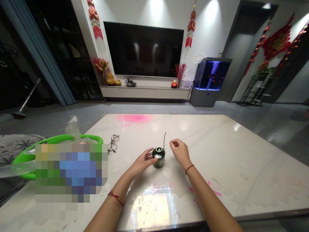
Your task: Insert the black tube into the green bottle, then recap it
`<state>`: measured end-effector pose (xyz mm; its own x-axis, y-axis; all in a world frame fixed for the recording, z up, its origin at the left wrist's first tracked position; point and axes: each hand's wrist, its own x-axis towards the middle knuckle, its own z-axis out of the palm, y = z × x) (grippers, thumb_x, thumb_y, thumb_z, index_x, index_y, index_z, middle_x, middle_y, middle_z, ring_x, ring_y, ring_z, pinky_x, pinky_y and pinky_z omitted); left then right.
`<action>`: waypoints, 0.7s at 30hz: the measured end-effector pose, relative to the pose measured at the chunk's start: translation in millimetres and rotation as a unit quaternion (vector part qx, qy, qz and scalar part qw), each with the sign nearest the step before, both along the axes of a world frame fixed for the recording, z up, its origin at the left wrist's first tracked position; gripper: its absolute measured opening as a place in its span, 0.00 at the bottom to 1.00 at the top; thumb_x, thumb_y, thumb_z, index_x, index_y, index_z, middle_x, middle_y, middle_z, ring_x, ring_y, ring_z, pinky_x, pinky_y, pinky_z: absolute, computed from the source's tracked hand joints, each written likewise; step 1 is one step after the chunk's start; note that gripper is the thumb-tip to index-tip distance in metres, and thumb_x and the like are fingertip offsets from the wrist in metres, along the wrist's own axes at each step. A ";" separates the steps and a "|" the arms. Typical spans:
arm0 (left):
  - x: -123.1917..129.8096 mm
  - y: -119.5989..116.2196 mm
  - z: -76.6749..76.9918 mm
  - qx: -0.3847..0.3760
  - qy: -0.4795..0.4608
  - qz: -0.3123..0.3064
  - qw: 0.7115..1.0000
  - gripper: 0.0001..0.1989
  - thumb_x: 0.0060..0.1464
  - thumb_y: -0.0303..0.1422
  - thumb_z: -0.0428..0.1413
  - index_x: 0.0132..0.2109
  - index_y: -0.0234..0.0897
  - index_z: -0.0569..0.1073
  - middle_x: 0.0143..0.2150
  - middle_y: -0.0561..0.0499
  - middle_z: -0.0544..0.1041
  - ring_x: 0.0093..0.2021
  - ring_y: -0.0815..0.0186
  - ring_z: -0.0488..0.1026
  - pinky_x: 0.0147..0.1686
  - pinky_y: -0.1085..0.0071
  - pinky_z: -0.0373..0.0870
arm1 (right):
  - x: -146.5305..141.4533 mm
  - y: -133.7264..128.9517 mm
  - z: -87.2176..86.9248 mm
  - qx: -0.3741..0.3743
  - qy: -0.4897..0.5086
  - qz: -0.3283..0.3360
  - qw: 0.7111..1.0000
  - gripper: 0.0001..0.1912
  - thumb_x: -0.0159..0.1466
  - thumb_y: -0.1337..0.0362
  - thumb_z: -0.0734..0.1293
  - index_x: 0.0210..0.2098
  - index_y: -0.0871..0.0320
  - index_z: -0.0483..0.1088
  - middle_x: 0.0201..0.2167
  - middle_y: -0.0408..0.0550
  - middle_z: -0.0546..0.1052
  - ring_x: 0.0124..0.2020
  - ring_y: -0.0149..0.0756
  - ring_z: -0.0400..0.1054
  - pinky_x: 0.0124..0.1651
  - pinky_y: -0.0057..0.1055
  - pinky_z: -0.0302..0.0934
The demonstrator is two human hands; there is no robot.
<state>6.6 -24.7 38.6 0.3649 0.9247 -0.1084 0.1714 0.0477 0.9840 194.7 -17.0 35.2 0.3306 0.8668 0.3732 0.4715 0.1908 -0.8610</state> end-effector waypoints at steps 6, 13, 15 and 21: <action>-0.2 1.9 -3.1 -0.005 -0.011 0.000 1.000 0.36 0.40 0.38 0.61 0.56 0.32 0.59 0.57 0.36 0.64 0.55 0.57 0.63 0.55 0.61 0.58 | -4.3 -4.6 -9.5 -0.078 -0.196 0.040 0.977 0.10 0.56 0.68 0.60 0.31 0.56 0.72 0.29 0.49 0.76 0.31 0.38 0.69 0.35 0.32 0.59; -1.2 4.6 -6.8 0.000 -0.011 -0.006 1.000 0.35 0.41 0.38 0.60 0.56 0.35 0.60 0.56 0.38 0.65 0.55 0.57 0.64 0.55 0.58 0.59 | -12.8 -11.9 -17.2 -0.142 -0.418 0.125 0.888 0.13 0.58 0.72 0.58 0.36 0.58 0.73 0.36 0.55 0.74 0.39 0.42 0.67 0.39 0.32 0.56; -1.1 4.0 -6.1 -0.002 -0.015 -0.002 1.000 0.35 0.40 0.38 0.61 0.56 0.35 0.61 0.56 0.38 0.66 0.55 0.56 0.64 0.55 0.58 0.58 | -14.4 -12.5 -17.7 -0.162 -0.435 0.117 0.878 0.13 0.59 0.70 0.57 0.35 0.59 0.73 0.36 0.55 0.73 0.40 0.41 0.66 0.38 0.32 0.56; 0.1 2.3 -4.5 -0.009 -0.029 0.007 1.000 0.33 0.40 0.37 0.61 0.54 0.35 0.63 0.56 0.37 0.66 0.54 0.57 0.65 0.54 0.61 0.59 | -20.7 -10.9 -21.0 -0.208 -0.415 0.059 0.884 0.11 0.60 0.69 0.58 0.33 0.64 0.72 0.37 0.57 0.73 0.39 0.41 0.68 0.37 0.31 0.57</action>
<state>6.7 -22.4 34.1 0.3572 0.9282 -0.1043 0.1138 0.0676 0.9912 173.9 -27.9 14.2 -0.0095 0.9962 0.0865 0.9714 0.0297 -0.2354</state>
